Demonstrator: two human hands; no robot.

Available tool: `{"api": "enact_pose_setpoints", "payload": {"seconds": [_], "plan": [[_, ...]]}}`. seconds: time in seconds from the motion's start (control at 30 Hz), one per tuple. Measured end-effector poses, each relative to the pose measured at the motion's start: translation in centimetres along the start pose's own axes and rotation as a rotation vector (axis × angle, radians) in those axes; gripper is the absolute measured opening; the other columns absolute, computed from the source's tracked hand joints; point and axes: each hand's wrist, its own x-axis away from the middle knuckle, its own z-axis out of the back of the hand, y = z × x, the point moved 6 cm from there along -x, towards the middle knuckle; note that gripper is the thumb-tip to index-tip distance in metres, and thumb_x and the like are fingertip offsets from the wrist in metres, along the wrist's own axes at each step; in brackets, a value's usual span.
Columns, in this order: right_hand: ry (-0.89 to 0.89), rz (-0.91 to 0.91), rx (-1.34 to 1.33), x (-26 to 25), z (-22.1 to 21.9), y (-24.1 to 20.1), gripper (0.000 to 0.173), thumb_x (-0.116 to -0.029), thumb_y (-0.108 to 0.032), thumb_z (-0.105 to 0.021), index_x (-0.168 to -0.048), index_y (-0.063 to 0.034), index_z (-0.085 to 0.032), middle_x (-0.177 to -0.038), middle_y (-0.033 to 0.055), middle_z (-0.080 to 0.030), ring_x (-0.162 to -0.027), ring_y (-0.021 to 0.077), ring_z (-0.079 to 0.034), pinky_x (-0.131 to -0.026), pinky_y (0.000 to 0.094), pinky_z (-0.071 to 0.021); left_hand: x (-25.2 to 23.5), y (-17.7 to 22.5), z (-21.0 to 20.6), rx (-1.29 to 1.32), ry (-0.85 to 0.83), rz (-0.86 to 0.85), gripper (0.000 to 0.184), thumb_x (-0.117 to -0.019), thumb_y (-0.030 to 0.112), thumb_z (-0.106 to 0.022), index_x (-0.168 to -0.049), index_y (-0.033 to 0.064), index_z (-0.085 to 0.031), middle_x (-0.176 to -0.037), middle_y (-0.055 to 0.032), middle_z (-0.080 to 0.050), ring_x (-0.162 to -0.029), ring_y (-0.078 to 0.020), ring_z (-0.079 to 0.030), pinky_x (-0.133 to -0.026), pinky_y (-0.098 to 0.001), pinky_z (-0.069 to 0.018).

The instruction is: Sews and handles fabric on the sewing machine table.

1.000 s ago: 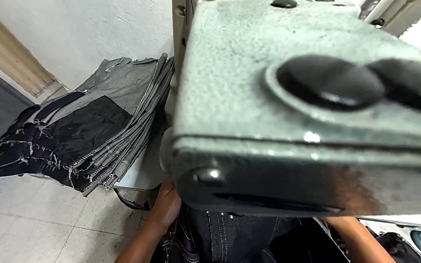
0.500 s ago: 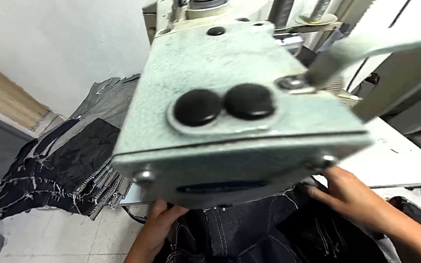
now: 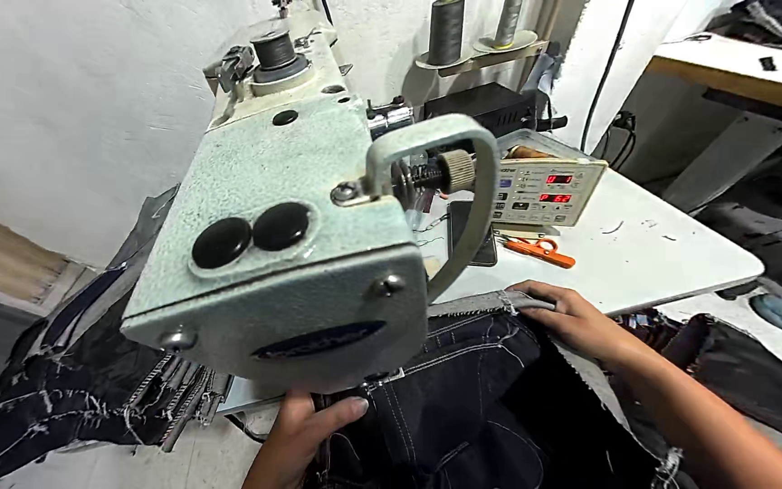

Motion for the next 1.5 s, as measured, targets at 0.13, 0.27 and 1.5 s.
{"api": "enact_pose_setpoints", "payload": {"seconds": [0.13,0.27,1.5], "plan": [[0.007,-0.032,-0.105,-0.6,-0.2,-0.1,0.017,-0.1,-0.003,-0.055,-0.097,-0.0091,-0.07,-0.081,-0.0025,-0.07,-0.068,0.0037,-0.063,-0.063,0.0214,-0.0526,-0.7,-0.5,-0.6,0.007,0.059,-0.049,0.058,-0.0678,0.004,-0.084,-0.119,-0.0039,-0.057,-0.101,-0.0034,-0.074,-0.097,-0.0085,-0.072,-0.09,-0.0267,-0.0602],[-0.096,0.09,-0.035,-1.2,-2.4,-2.5,0.018,-0.0913,-0.006,-0.06,-0.076,-0.0136,-0.067,-0.065,-0.0057,-0.061,-0.056,0.0026,-0.054,-0.052,0.0213,-0.0453,0.7,0.0,3.3,0.024,0.178,-0.047,0.071,-0.0658,0.003,-0.083,-0.129,-0.0059,-0.051,-0.107,-0.0063,-0.073,-0.098,-0.0107,-0.072,-0.088,-0.0309,-0.0615],[-0.198,0.194,0.3,6.7,-6.7,-12.1,0.113,-0.0757,-0.051,-0.085,-0.152,0.0106,-0.028,-0.148,0.0329,-0.045,-0.136,0.0393,-0.051,-0.106,0.0547,-0.0488,8.9,4.9,9.6,-0.984,0.39,-0.309,0.057,-0.0903,0.026,-0.077,-0.12,-0.0182,-0.056,-0.1,-0.0324,-0.063,-0.083,-0.0349,-0.065,-0.071,-0.0472,-0.0557]]}}
